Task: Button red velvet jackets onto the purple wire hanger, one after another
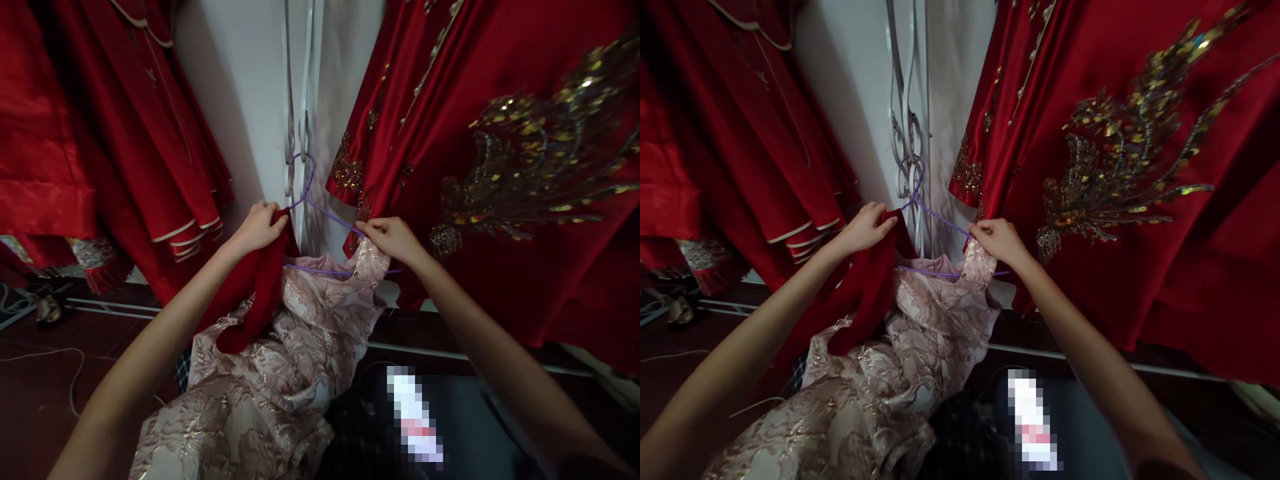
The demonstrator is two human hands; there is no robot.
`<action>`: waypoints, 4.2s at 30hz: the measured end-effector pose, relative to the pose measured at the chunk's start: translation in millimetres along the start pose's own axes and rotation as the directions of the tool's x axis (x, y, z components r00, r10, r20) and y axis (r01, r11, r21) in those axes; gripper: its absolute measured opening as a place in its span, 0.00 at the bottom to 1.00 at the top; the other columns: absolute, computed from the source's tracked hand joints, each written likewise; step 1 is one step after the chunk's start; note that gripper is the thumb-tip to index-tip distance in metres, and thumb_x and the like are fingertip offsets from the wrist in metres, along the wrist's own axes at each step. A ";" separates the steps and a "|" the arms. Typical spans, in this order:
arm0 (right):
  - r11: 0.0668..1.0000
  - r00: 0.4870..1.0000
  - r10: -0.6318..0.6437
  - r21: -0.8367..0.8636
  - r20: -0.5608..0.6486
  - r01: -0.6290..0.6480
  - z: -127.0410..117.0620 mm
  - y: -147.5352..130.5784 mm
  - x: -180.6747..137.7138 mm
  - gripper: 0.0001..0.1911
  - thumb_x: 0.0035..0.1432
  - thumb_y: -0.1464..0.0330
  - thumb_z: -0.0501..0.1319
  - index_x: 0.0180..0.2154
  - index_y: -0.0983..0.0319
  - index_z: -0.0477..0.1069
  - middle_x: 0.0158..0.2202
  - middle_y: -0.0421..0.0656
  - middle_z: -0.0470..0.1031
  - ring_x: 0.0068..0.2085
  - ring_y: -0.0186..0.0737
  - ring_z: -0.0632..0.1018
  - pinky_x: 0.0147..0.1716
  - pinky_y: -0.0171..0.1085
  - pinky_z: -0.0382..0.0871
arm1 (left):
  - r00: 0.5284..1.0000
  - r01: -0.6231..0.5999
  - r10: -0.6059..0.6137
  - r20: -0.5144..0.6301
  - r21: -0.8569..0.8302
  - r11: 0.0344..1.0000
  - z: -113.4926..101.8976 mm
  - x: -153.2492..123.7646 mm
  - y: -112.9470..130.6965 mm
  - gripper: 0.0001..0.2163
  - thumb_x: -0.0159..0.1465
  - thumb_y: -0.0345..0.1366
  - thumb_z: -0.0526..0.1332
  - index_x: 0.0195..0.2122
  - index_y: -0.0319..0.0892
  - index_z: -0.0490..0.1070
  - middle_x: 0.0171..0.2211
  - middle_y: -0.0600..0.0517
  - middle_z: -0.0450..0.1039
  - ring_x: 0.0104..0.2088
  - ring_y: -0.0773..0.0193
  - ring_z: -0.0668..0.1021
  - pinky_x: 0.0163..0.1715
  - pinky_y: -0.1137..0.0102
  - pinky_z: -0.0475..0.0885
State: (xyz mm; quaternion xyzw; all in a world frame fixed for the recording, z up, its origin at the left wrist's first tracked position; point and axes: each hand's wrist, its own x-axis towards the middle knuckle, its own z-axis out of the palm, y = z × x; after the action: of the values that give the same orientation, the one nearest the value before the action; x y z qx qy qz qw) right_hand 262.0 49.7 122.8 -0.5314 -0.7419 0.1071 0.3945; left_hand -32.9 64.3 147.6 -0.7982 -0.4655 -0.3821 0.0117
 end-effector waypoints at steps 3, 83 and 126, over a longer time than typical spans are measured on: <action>0.988 0.799 0.116 0.013 0.590 -0.154 1.2 -2.6 35.5 0.22 0.49 0.50 0.59 0.19 0.62 0.72 0.17 0.42 0.72 0.19 0.36 0.71 0.19 0.36 0.63 | 0.966 0.016 0.010 0.258 -0.097 0.995 -3.8 3.5 -15.2 0.06 0.56 0.36 0.54 0.26 0.41 0.67 0.27 0.52 0.69 0.32 0.62 0.72 0.36 0.69 0.67; 0.811 0.993 -0.050 0.576 -0.103 0.100 123.4 -57.7 -48.8 0.04 0.46 0.71 0.55 0.29 0.59 0.60 0.28 0.37 0.65 0.29 0.33 0.69 0.31 0.32 0.66 | 0.987 0.131 -0.157 -0.035 -0.397 0.909 64.3 -95.4 26.0 0.11 0.54 0.30 0.57 0.39 0.43 0.64 0.35 0.52 0.70 0.33 0.67 0.73 0.37 0.72 0.68; 0.814 0.988 -0.074 0.563 -0.139 0.140 106.1 -54.5 -71.2 0.16 0.49 0.62 0.64 0.42 0.56 0.75 0.40 0.43 0.75 0.36 0.40 0.78 0.34 0.40 0.78 | 0.991 -0.078 0.071 0.117 0.055 0.995 32.0 -101.2 47.4 0.06 0.61 0.36 0.53 0.33 0.42 0.67 0.31 0.50 0.69 0.27 0.65 0.72 0.27 0.72 0.63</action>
State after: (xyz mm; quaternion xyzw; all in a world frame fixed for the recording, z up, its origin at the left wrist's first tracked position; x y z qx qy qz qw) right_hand 158.2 -7.3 50.1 -0.3515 -0.6814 0.2723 0.5814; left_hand -5.8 -24.8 78.1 -0.8351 -0.4463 -0.3206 0.0229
